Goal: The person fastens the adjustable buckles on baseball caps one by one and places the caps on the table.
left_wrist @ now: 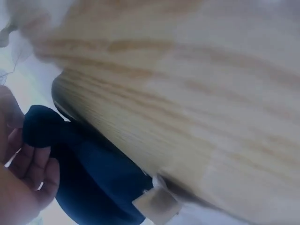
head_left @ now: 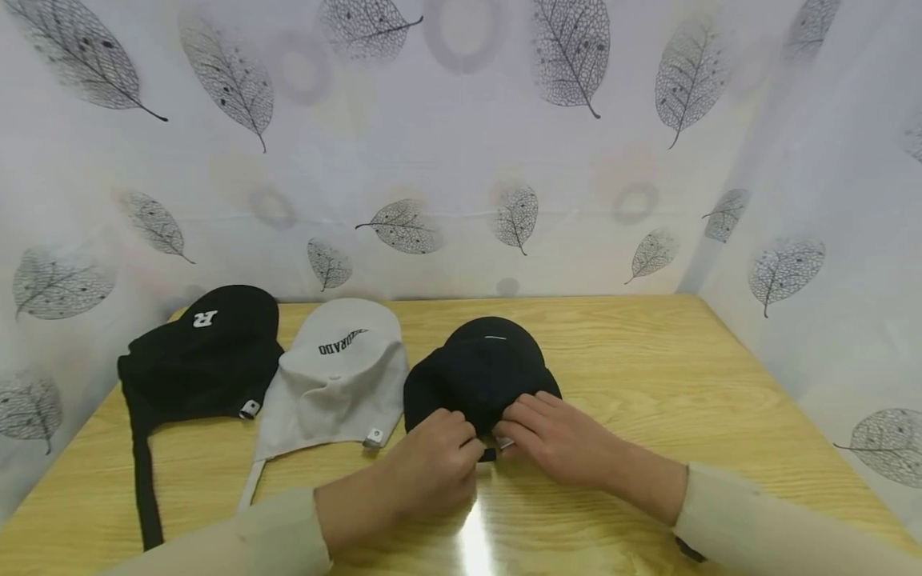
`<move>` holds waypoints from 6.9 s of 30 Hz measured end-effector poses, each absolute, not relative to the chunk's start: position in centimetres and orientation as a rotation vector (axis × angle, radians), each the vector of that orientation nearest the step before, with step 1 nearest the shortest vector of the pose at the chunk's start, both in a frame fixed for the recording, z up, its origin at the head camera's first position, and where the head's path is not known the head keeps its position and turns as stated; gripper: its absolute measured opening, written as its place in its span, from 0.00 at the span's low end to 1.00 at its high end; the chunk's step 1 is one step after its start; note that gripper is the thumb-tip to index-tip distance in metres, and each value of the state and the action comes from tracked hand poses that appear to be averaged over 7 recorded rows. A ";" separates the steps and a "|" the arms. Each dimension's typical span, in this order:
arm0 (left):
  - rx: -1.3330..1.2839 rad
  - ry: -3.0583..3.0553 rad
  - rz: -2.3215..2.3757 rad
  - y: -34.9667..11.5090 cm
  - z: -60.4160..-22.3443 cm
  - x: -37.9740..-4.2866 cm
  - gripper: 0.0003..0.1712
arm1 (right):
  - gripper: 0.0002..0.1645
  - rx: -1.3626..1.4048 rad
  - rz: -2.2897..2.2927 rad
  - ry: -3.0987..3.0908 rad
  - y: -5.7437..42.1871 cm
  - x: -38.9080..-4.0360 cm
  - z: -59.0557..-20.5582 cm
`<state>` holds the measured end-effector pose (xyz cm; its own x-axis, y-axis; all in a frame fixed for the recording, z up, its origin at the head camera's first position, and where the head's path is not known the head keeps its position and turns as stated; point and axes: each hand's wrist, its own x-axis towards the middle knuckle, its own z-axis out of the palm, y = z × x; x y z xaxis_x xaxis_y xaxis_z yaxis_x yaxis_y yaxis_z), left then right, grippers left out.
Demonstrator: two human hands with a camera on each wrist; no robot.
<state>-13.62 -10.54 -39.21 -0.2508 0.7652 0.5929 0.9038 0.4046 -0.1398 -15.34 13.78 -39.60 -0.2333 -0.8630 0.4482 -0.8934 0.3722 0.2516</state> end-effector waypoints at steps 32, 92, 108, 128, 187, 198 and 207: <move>-1.379 -2.026 -0.387 -11.2 -39.7 -15.5 0.10 | 0.16 1.396 0.267 -2.145 13.3 -15.6 -40.2; -1.363 -2.037 -0.229 -10.8 -39.7 -14.6 0.06 | 0.15 1.392 0.159 -2.043 12.6 -15.4 -39.9; -1.334 -1.990 -0.248 -10.6 -39.4 -14.5 0.05 | 0.15 1.389 0.161 -1.997 12.6 -15.4 -40.0; -1.354 -2.043 -0.304 -10.5 -39.5 -14.4 0.06 | 0.14 1.400 0.150 -2.036 12.6 -15.4 -40.1; -1.312 -1.927 -0.302 -10.1 -39.4 -14.6 0.08 | 0.14 1.392 0.183 -2.011 12.5 -15.2 -39.7; -1.280 -2.082 -0.308 -10.3 -39.4 -14.4 0.07 | 0.14 1.373 0.169 -2.047 12.7 -15.4 -39.7; -1.290 -2.059 -0.307 -10.2 -39.6 -14.6 0.07 | 0.16 1.377 0.198 -2.044 12.7 -15.4 -39.6</move>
<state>-14.59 -10.21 -39.55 -0.2789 0.7037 0.6535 0.8639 0.4810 -0.1493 -15.44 12.73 -39.59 -0.2308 -0.7718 0.5926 -0.8713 0.4349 0.2271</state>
